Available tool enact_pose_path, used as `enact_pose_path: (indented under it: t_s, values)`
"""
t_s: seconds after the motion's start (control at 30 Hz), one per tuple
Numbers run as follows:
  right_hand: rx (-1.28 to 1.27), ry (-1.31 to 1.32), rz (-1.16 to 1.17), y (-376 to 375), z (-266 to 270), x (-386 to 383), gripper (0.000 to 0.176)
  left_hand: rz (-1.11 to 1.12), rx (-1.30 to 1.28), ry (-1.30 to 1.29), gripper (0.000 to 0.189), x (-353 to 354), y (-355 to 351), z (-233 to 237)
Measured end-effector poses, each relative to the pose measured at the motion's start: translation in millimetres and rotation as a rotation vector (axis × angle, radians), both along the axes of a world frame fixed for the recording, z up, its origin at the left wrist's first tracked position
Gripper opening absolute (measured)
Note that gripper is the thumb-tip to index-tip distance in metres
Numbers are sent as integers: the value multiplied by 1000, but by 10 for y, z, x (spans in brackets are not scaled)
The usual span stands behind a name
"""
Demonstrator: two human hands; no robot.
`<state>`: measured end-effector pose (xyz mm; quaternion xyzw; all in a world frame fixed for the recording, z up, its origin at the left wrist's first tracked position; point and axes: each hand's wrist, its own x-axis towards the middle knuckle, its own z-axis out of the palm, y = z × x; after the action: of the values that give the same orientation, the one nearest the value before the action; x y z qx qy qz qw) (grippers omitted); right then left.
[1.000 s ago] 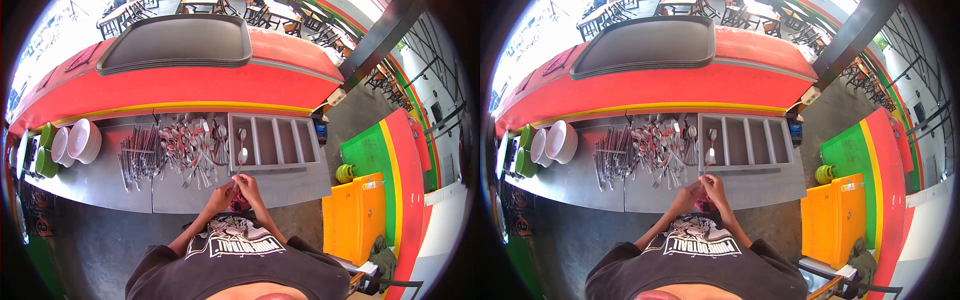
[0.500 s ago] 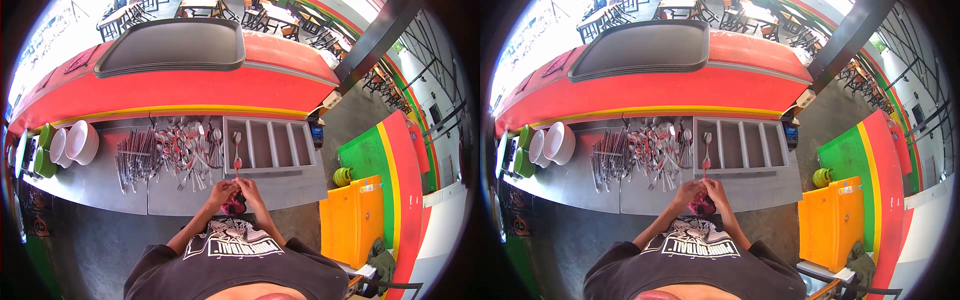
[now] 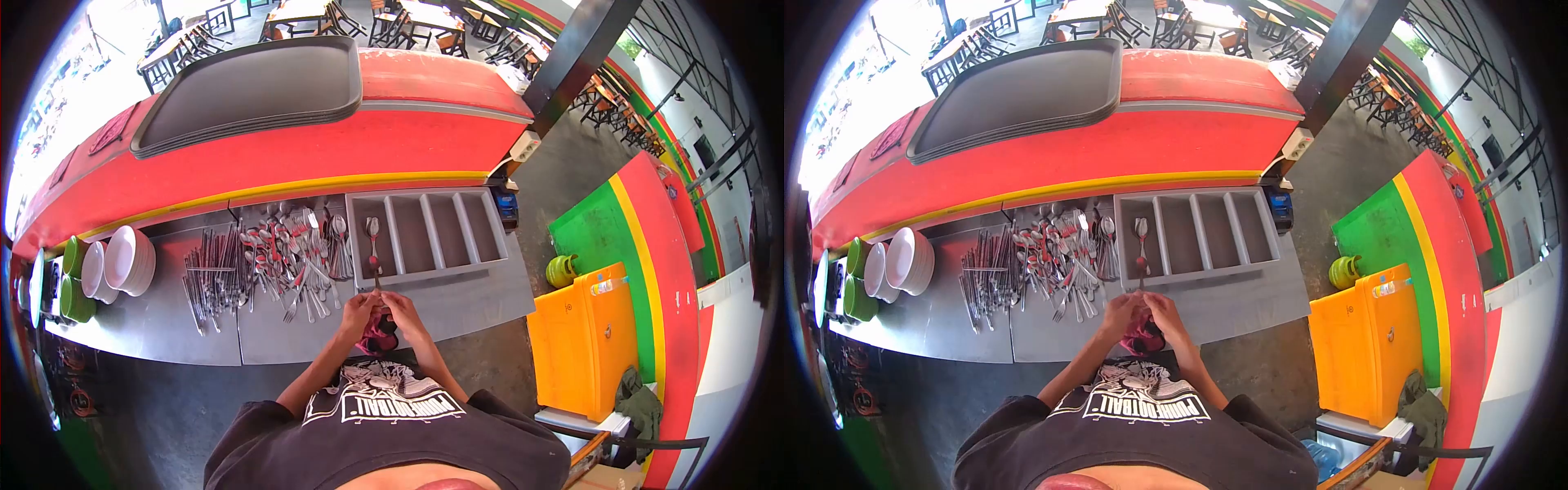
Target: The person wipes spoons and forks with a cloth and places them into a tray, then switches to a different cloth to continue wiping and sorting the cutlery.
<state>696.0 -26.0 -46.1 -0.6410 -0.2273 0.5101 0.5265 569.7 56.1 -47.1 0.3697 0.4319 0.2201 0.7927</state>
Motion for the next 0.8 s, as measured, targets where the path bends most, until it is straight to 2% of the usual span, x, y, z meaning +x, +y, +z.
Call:
enact_pose_path:
  t_s: [0.17,0.27,0.37,0.47,0.53,0.63,0.67,0.8]
  values:
    - [-3,32,-5,-52,69,-1,33,-13,-19,-28,28,-13,-19,-86]
    - [91,-231,12,-72,-162,-6,35,32,-36,-12,26,-68,-1,-126]
    - [68,-494,48,-77,-240,-74,41,114,12,8,23,-182,62,-243]
    - [163,-881,263,-133,-400,-92,64,176,55,69,23,-299,203,-418]
    - [44,-947,388,-200,-383,-224,75,187,107,110,25,-345,307,-522]
    - [-53,-1082,559,-323,-477,-415,86,183,389,276,28,-339,492,-719]
    - [-72,-1134,613,-358,-539,-452,88,160,691,487,27,-309,591,-802]
    - [51,-1167,467,-412,-604,-521,82,119,1049,725,31,-147,842,-744]
